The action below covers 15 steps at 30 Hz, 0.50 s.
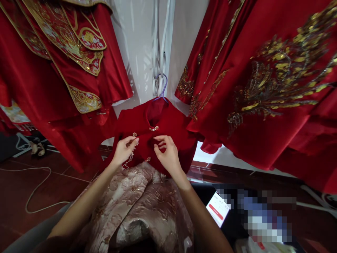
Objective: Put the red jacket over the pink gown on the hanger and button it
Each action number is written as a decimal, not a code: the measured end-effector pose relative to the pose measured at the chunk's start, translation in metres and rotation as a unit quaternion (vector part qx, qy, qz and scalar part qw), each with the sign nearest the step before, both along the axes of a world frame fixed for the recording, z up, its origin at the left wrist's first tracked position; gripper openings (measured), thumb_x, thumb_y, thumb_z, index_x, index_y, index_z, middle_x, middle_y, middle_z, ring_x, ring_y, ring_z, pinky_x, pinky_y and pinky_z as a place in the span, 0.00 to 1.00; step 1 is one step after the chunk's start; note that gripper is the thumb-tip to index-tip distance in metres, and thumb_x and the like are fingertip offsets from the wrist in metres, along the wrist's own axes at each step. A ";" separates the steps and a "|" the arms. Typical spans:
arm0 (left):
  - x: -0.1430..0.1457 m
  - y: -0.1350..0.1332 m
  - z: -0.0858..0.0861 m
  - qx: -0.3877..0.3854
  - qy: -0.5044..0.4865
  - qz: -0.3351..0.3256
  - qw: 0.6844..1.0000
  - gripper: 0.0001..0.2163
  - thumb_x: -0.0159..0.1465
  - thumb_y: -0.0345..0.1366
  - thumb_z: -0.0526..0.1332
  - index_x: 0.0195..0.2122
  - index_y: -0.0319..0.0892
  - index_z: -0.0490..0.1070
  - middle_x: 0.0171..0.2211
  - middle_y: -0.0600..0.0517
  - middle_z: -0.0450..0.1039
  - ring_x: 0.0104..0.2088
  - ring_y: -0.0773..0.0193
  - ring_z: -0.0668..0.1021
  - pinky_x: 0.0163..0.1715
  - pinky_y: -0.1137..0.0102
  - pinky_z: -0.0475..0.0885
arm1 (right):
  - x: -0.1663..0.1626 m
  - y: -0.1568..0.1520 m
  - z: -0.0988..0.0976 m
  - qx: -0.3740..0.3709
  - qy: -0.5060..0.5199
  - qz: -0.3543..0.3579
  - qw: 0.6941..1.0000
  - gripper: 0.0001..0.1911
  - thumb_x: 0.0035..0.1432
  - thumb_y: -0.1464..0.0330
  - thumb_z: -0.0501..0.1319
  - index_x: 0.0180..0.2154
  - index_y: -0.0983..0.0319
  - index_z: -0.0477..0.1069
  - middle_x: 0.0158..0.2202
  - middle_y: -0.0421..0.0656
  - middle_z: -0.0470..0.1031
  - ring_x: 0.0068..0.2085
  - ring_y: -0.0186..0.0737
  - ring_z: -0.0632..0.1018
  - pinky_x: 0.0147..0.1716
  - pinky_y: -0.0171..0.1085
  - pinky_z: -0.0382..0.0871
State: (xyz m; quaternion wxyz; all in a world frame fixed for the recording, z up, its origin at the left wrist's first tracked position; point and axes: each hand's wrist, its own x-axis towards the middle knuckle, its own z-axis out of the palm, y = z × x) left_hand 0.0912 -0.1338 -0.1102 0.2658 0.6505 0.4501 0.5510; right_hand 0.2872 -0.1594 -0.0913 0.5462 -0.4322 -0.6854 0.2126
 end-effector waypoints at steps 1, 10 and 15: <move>-0.001 0.000 0.002 0.014 -0.006 0.014 1.000 0.13 0.59 0.45 0.59 0.35 0.39 0.74 0.30 0.52 0.75 0.30 0.67 0.76 0.33 0.74 0.72 | -0.006 -0.004 0.001 0.001 -0.014 -0.003 1.000 0.09 0.53 0.68 0.60 0.38 0.60 0.72 0.40 0.46 0.74 0.34 0.36 0.76 0.36 0.39 0.75; 0.006 -0.009 -0.011 -0.084 -0.132 -0.079 0.985 0.16 0.56 0.48 0.61 0.34 0.38 0.74 0.27 0.52 0.76 0.24 0.65 0.77 0.29 0.69 0.76 | -0.046 -0.002 -0.013 -0.075 0.035 0.047 0.995 0.18 0.54 0.65 0.61 0.47 0.63 0.69 0.42 0.48 0.76 0.40 0.40 0.79 0.40 0.40 0.76; -0.005 -0.001 -0.025 -0.013 -0.063 0.001 0.998 0.12 0.57 0.44 0.62 0.34 0.40 0.74 0.33 0.49 0.77 0.32 0.64 0.78 0.34 0.70 0.74 | -0.044 0.010 -0.020 -0.083 0.058 0.046 0.994 0.16 0.52 0.66 0.62 0.44 0.61 0.68 0.38 0.46 0.76 0.37 0.39 0.79 0.38 0.39 0.76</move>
